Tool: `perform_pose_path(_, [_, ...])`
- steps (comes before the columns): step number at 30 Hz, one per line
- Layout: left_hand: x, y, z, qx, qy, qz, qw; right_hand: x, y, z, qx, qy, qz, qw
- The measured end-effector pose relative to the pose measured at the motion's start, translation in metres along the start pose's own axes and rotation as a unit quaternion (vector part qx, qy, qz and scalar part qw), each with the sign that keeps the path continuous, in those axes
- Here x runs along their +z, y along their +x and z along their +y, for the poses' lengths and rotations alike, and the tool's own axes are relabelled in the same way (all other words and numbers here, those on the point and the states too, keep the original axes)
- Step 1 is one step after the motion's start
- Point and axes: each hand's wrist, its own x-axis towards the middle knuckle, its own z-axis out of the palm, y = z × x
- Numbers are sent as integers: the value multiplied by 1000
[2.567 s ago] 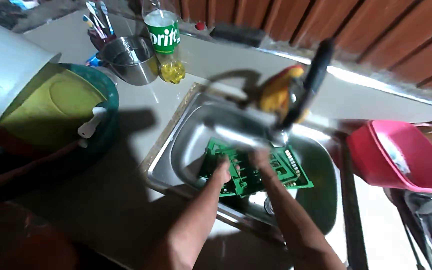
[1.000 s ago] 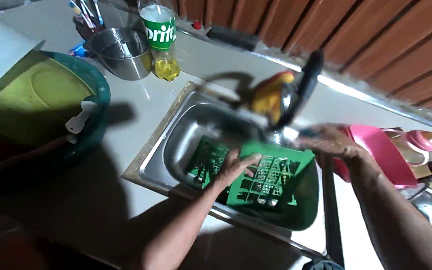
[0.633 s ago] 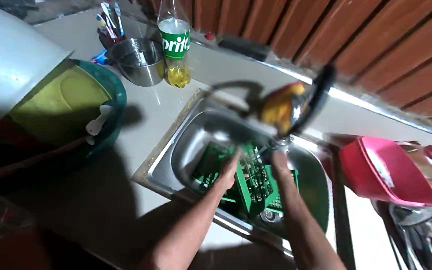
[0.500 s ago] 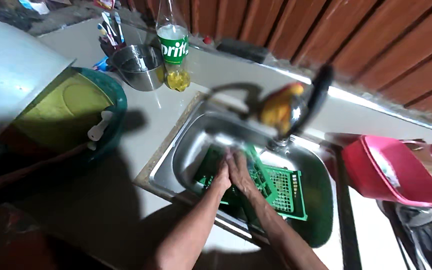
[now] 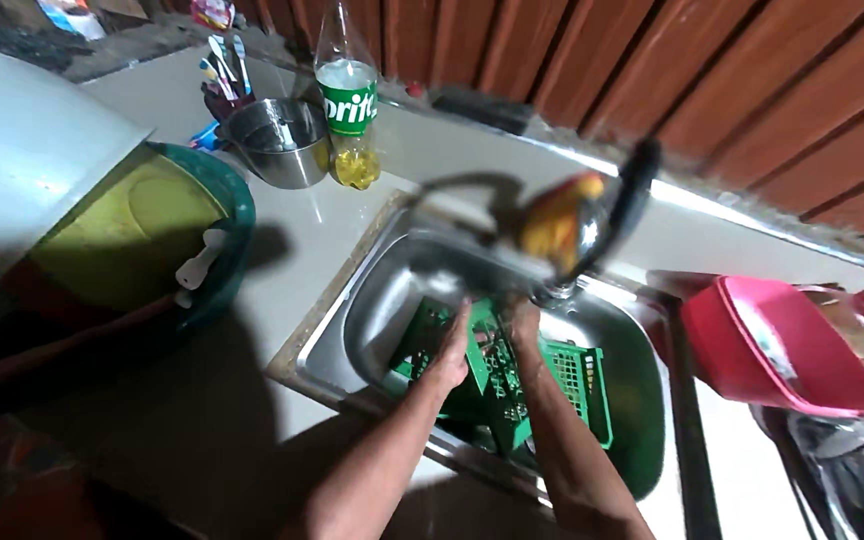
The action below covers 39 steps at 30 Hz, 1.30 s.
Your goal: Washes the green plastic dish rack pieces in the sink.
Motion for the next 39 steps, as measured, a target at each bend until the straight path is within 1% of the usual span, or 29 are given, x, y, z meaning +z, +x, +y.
perform_pose_path(1, [2, -3, 1, 9, 15, 2, 1000, 0, -1, -6, 13, 8, 11, 1000])
perform_pose_path(2, [2, -5, 2, 17, 27, 0, 999, 6, -10, -9, -17, 17, 0, 1000])
perform_pose_path(3, [-1, -4, 3, 27, 32, -6, 999, 14, -21, -13, -76, 6, -29, 997])
perform_pose_path(4, [-2, -1, 1, 39, 28, -1, 999, 25, -28, -11, -156, 3, -38, 987])
perform_pose_path(5, [-3, 0, 1, 43, 20, 7, 999, 31, -30, -6, -211, 0, -40, 977])
perform_pose_path(6, [-4, -1, 0, 35, 10, 15, 999, 30, -28, 1, -215, -20, -44, 975])
perform_pose_path(7, [-4, -3, 1, 21, 0, 20, 1000, 25, -20, 8, -184, -43, -25, 982])
perform_pose_path(9, [5, -5, 2, 9, -29, 24, 999, 12, 3, 18, -68, -59, 65, 994])
perform_pose_path(11, [7, -7, 2, 8, -59, -1, 998, -2, 16, 17, 35, -73, 73, 994])
perform_pose_path(12, [4, -8, 2, 3, -67, -19, 998, -5, 18, 19, 49, -70, 68, 994])
perform_pose_path(15, [-16, -9, 15, -34, -73, -123, 989, -20, 26, 19, 37, -30, 50, 998])
perform_pose_path(17, [-24, -12, 21, -65, -26, -188, 980, -25, 31, 17, -55, -65, 25, 996])
perform_pose_path(18, [-23, -14, 21, -74, 19, -194, 978, -23, 30, 12, -118, -113, 1, 986])
perform_pose_path(19, [-20, -17, 19, -75, 77, -177, 978, -21, 24, 1, -174, -150, -31, 973])
perform_pose_path(20, [-16, -18, 16, -73, 127, -150, 978, -21, 13, -16, -195, -187, -82, 959])
perform_pose_path(22, [-12, -18, 9, -51, 143, -107, 983, -21, -4, -45, -184, -234, -157, 942])
perform_pose_path(23, [-11, -18, 8, -33, 121, -100, 987, -23, -4, -45, -171, -203, -161, 951])
perform_pose_path(25, [-12, -18, 12, -27, 77, -115, 990, -31, 14, -18, -120, -74, -103, 985])
perform_pose_path(26, [-12, -17, 11, -26, 64, -125, 990, -39, 24, 0, -77, -49, -54, 994])
perform_pose_path(28, [-13, -15, 10, -8, 91, -130, 987, -51, 31, 9, 9, -88, -5, 996])
perform_pose_path(29, [-12, -15, 8, 6, 116, -120, 986, -45, 24, 7, 23, -81, -4, 996])
perform_pose_path(30, [-11, -14, 4, 24, 139, -97, 985, -31, 11, 5, -4, -57, 1, 998])
perform_pose_path(31, [-11, -11, 1, 49, 157, -68, 984, -13, -6, 0, -73, -36, 13, 997])
perform_pose_path(33, [-14, -5, 0, 87, 151, -24, 984, 9, -27, -2, -200, -33, -32, 979])
perform_pose_path(34, [-15, -4, 1, 87, 126, -15, 988, 7, -24, 4, -230, -53, -52, 970])
perform_pose_path(35, [-16, -4, 0, 81, 101, -18, 991, 0, -15, 12, -211, -72, -59, 973])
perform_pose_path(36, [-15, -7, 1, 74, 78, -30, 994, -10, -2, 21, -162, -70, -39, 983])
perform_pose_path(37, [-13, -12, 3, 70, 63, -47, 994, -20, 11, 28, -102, -51, 7, 993])
perform_pose_path(39, [-10, -19, 6, 75, 60, -68, 993, -28, 24, 30, -44, -34, 116, 992])
